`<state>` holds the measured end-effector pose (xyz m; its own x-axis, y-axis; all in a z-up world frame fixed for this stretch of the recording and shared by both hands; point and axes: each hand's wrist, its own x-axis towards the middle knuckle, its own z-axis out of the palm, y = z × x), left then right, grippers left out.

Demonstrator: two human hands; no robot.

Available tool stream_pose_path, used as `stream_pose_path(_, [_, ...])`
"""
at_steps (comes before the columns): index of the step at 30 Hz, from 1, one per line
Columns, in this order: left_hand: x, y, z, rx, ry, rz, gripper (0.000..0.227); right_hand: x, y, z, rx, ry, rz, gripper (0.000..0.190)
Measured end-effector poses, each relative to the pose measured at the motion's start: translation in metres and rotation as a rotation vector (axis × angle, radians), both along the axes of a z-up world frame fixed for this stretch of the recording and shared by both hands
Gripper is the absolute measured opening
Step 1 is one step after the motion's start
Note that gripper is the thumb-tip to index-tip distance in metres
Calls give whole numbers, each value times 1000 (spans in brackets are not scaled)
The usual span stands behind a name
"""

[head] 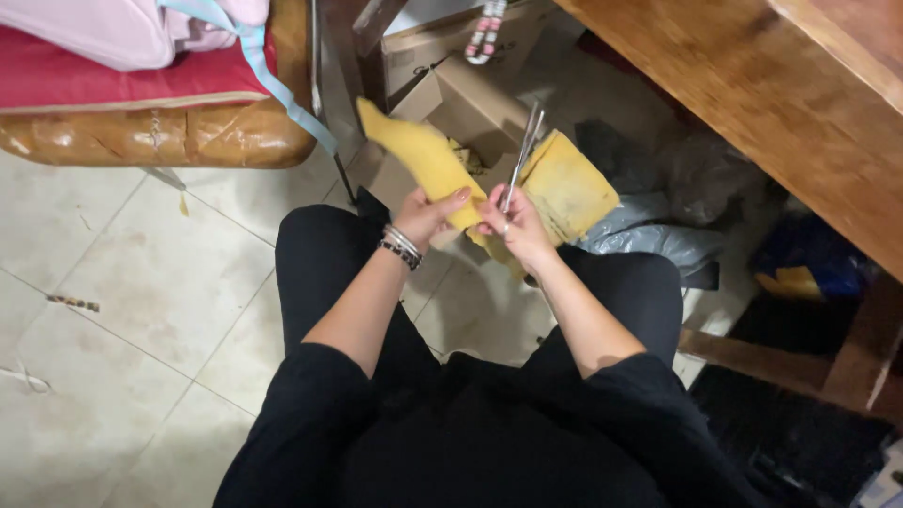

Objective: Cutting a large block of yellow foam into small cubes using scissors and a knife and placing them in a box

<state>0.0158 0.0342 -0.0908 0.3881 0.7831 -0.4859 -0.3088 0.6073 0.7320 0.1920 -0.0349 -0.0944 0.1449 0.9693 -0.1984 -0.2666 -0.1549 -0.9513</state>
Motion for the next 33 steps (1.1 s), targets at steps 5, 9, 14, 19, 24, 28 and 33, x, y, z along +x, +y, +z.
stream_pose_path(5, [1,34,-26,-66,-92,171,67,19,9,-6,-47,-258,279,46])
stream_pose_path(9, [-9,59,-48,-41,-61,229,71,12,13,-11,-85,-482,658,62])
stream_pose_path(14, [-10,58,-61,-71,-13,231,74,0,33,-19,-36,-544,725,63])
stream_pose_path(19, [-2,62,-66,-70,48,227,67,-12,45,-22,-23,-573,676,48])
stream_pose_path(24, [-3,69,-50,-72,103,250,66,-16,40,-30,-50,-514,434,26])
stream_pose_path(28, [5,69,-58,-89,53,310,64,-13,38,-35,-40,-482,404,23])
stream_pose_path(33, [8,73,-73,-76,102,308,63,-4,35,-54,-134,-394,352,22])
